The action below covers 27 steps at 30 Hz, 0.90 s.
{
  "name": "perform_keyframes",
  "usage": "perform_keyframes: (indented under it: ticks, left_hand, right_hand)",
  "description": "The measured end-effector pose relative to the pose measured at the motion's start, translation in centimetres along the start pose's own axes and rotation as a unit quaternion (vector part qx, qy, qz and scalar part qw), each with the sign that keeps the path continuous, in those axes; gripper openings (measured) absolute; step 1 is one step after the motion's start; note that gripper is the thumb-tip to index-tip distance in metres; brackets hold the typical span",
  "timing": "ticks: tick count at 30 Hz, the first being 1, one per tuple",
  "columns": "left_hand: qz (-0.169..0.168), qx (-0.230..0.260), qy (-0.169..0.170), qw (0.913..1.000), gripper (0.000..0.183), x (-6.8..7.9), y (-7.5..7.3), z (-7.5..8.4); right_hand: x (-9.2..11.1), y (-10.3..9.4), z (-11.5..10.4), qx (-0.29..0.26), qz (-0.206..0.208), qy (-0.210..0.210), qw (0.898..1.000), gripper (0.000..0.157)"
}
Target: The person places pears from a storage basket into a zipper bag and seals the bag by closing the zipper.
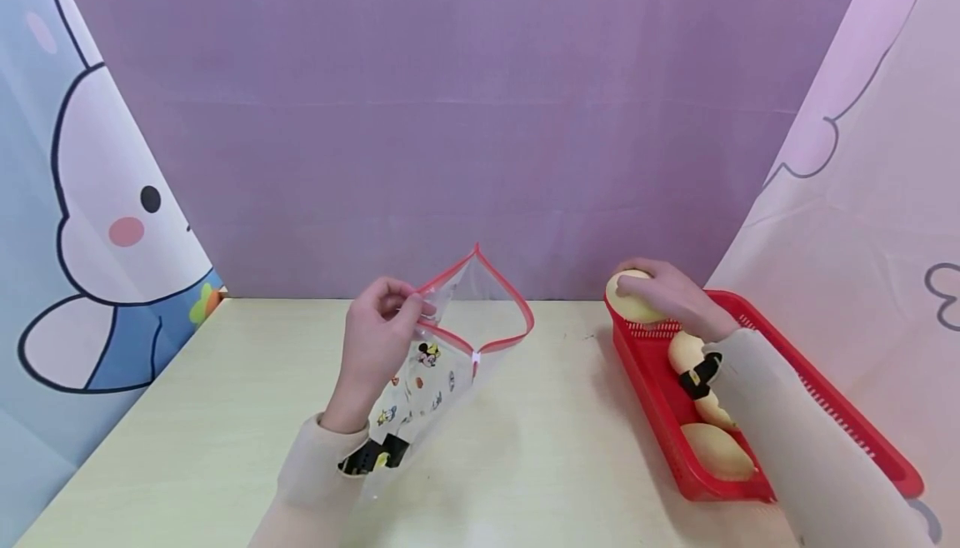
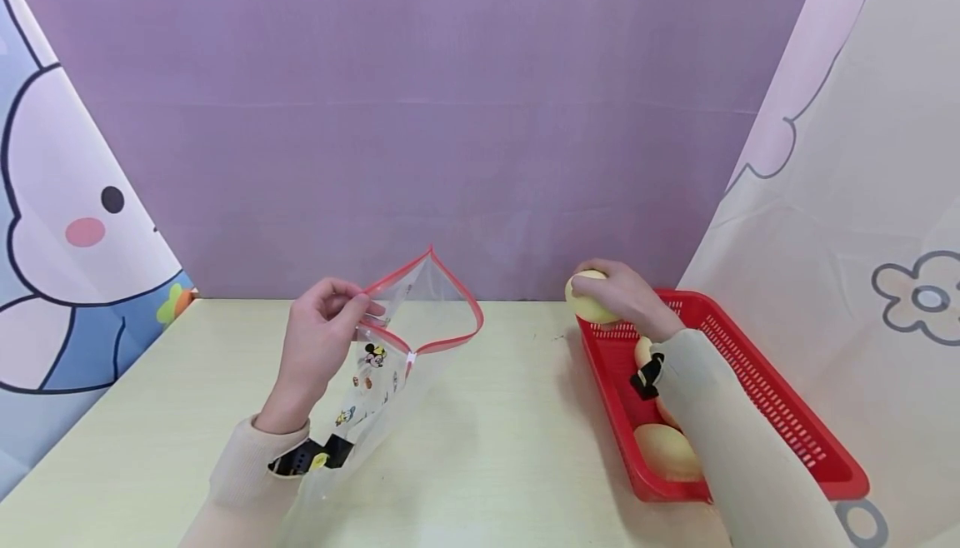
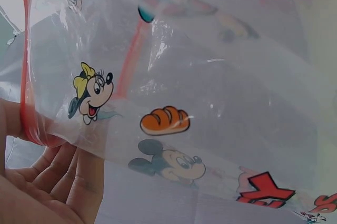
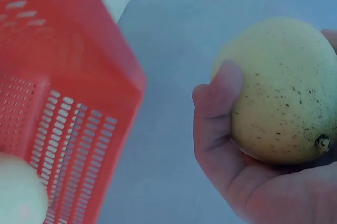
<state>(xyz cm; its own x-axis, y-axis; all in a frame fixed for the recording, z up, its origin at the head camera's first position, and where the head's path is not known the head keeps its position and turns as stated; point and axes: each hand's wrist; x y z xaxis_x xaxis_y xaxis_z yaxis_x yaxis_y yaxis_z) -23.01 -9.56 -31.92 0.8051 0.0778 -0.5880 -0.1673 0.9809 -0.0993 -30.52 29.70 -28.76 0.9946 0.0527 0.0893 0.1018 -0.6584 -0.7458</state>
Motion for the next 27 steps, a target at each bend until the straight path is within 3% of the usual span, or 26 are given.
perform_keyframes:
  ticks: [13, 27]
  left_hand:
    - [0.0, 0.0, -0.001, 1.0, 0.006, 0.1, 0.0, -0.1]
    - [-0.002, 0.001, 0.0, 1.0, 0.006, 0.0, 0.0, 0.0]
  right_hand:
    - [0.9, 0.9, -2.5, -0.008, 0.021, -0.035, 0.999, 0.045]
    - [1.3, 2.2, -4.9, -0.121, 0.026, -0.045, 0.991, 0.055]
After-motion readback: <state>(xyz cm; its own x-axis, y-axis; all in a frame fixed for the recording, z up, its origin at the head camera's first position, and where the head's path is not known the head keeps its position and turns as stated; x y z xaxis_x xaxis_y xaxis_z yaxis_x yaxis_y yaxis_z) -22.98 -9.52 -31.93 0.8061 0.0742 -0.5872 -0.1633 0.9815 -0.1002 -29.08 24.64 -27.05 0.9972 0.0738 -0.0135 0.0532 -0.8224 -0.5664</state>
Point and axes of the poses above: each hand's wrist, its own x-axis away from the middle knuckle, its own y-axis out of the palm, z = x × y, and after that the axes turned 10 degrees about y, right-handed
